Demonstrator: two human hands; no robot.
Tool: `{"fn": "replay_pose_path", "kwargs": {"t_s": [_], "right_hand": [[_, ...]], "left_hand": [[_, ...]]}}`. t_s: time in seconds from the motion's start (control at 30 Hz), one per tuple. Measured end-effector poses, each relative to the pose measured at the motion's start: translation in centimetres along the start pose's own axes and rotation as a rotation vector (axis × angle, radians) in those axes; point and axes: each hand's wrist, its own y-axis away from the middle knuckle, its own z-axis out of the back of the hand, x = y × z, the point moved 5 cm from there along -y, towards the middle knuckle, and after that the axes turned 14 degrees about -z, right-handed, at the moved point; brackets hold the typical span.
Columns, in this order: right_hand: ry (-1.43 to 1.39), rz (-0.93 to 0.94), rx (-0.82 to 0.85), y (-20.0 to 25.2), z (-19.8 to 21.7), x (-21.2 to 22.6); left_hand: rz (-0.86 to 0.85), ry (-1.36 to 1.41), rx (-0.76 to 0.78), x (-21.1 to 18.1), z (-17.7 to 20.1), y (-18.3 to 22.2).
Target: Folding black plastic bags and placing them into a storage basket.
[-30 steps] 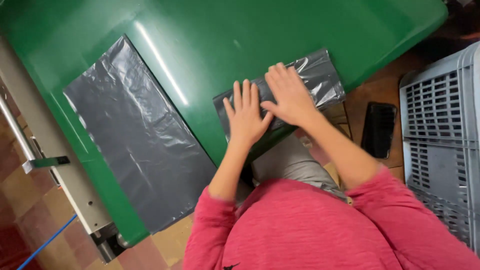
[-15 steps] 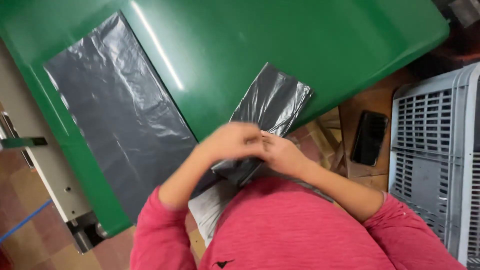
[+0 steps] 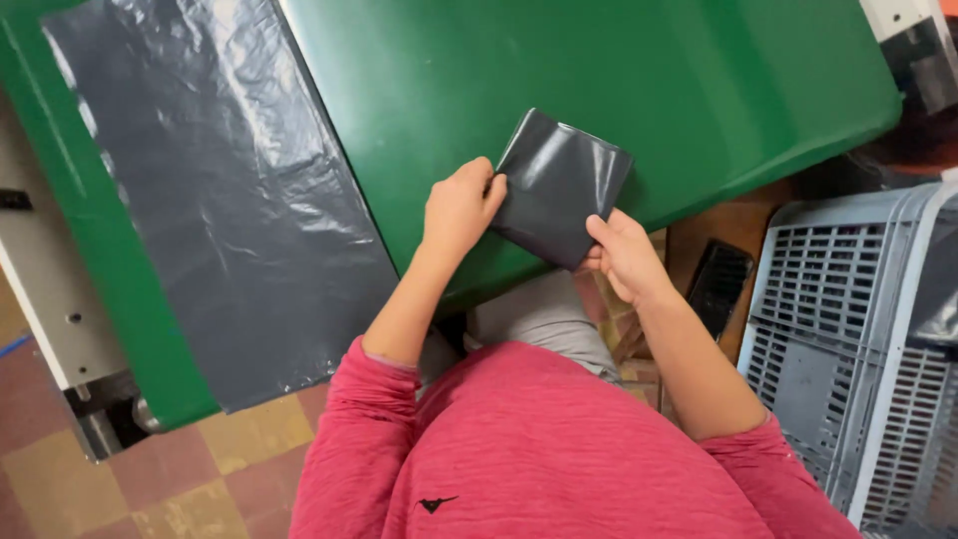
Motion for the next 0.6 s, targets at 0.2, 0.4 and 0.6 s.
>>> {"fn": "replay_pose_path", "kwargs": {"t_s": [0.2,0.4,0.6], "right_hand": [[0.257,0.175,-0.133,1.5,0.2,0.7],[0.607,0.495,-0.373,5.3,-2.1,0.3],[1.278,1.229,-0.407,9.6,-13.3,-3.3]], "left_hand": [[-0.034,-0.139,-0.121,-0.2,-0.1,1.1],[-0.106,-0.18,-0.199,-1.7,2.7,3.2],[-0.248,-0.382,-0.334,-3.7,12.5,19.7]]}}
